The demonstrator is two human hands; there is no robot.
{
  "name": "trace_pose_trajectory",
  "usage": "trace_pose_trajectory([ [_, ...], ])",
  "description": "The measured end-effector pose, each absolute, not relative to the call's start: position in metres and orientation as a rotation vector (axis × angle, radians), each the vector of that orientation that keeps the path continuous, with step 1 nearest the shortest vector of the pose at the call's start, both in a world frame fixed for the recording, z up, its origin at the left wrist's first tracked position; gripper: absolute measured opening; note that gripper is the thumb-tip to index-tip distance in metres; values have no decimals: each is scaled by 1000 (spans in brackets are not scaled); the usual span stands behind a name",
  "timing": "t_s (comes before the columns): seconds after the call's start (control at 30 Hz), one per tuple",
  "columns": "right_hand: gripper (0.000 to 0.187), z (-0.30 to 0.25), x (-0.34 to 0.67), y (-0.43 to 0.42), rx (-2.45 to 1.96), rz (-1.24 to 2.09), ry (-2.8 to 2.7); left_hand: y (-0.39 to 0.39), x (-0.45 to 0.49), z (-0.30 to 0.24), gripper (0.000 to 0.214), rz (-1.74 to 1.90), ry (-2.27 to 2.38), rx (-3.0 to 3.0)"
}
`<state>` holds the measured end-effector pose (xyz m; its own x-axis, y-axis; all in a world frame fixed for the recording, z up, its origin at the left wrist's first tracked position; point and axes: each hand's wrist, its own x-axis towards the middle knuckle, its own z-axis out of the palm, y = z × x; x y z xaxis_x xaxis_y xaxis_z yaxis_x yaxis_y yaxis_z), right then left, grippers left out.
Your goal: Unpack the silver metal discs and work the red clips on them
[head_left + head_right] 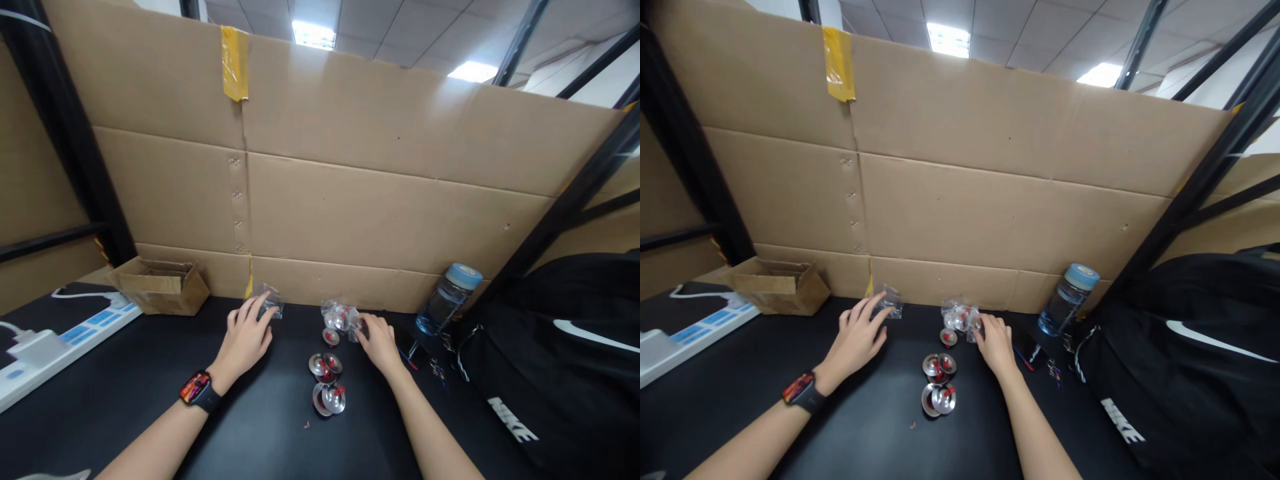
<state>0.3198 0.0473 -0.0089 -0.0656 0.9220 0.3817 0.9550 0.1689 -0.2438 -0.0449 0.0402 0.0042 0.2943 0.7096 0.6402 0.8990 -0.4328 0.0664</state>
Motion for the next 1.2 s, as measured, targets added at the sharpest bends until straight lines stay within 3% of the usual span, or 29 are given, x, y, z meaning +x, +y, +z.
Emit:
trace_pose_trajectory([
  [0.2,31,10,316,39,-1530,-58,-1796,23,-28,3,33,-1022,-1314,-2548],
  [0.3,26,26,302,19,-1327,261,-1817,14,-19,3,32,-1204,-1303,-2863],
  [0.43,25,39,271,-7,-1137,667,-1876,1,3,1,49,-1518,-1411,-3179],
  [0.53,24,42,257,-13,-1084,766,-1890,-5,16,2,33,-1596,-1434,-3238],
  [0.7,18,41,257,-11,-1160,722,-1784,-8,21,2,30,-1698,-1497,-3219],
  [0.87,18,41,258,-14,-1160,587,-1851,-3,22,-9,12,-1481,-1623,-3127],
  [1.0,18,43,262,-15,-1140,337,-1859,-1,22,-17,28,-1351,-1572,-3108],
  [1.2,17,49,279,-10,-1116,250,-1836,-1,17,-19,35,-1309,-1478,-3117],
])
